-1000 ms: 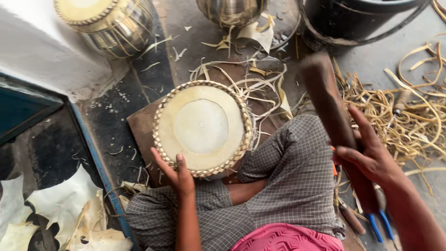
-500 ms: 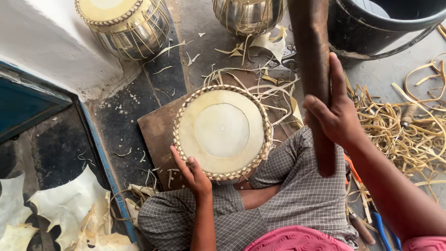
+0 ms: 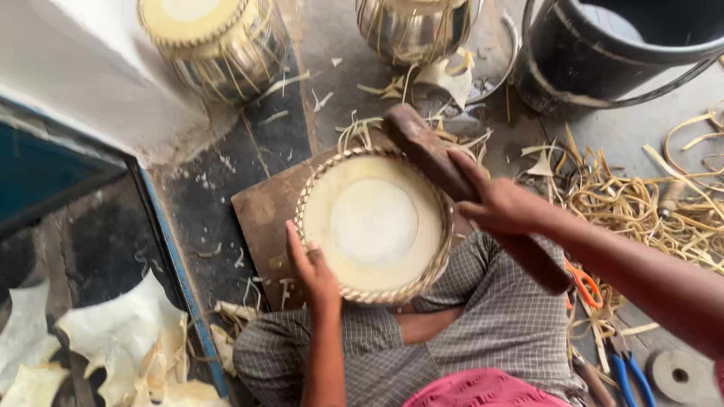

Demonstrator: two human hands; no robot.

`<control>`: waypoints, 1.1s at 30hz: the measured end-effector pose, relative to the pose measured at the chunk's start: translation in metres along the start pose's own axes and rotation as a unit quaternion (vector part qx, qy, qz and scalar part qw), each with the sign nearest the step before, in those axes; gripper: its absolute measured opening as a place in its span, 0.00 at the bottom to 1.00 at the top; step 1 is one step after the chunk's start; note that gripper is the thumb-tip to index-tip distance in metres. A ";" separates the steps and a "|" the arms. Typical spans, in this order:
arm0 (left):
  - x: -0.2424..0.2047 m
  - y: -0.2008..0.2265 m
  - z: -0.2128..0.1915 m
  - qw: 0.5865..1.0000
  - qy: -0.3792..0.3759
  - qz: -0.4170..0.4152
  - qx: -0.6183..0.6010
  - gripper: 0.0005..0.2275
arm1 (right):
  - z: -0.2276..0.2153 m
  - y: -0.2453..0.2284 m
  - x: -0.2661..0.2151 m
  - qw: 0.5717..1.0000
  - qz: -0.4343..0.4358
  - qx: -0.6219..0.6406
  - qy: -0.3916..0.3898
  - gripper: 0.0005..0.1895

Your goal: The person sits on the floor and uses a wooden mallet to hammer a woven rim onto a drum head. They then use a pair of scissors to trim the excess woven material around the edge of the drum. Finally, they use a wooden stick to tap the drum head.

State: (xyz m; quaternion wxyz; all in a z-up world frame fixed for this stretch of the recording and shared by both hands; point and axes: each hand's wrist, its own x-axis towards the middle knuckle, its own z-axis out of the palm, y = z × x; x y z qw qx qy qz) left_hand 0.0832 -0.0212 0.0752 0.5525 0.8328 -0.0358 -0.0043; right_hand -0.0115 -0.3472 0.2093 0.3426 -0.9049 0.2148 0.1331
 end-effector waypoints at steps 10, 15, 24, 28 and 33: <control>0.014 0.009 -0.008 1.000 -0.024 -0.011 0.009 0.25 | -0.015 -0.005 0.021 0.972 -0.197 -0.028 0.125 0.40; 0.041 0.001 -0.031 1.000 -0.007 0.006 -0.009 0.25 | -0.031 0.013 0.026 0.995 -0.025 -0.071 -0.063 0.47; 0.003 -0.001 -0.010 0.997 -0.064 -0.048 -0.022 0.23 | 0.010 0.018 -0.024 0.937 -0.291 -0.142 0.131 0.42; 0.019 0.001 -0.014 0.996 -0.079 0.009 -0.031 0.21 | -0.018 0.008 -0.033 0.992 0.090 0.071 -0.054 0.43; 0.027 0.022 -0.019 0.997 -0.077 -0.012 0.019 0.19 | -0.037 0.021 -0.028 0.945 -0.101 0.262 0.168 0.49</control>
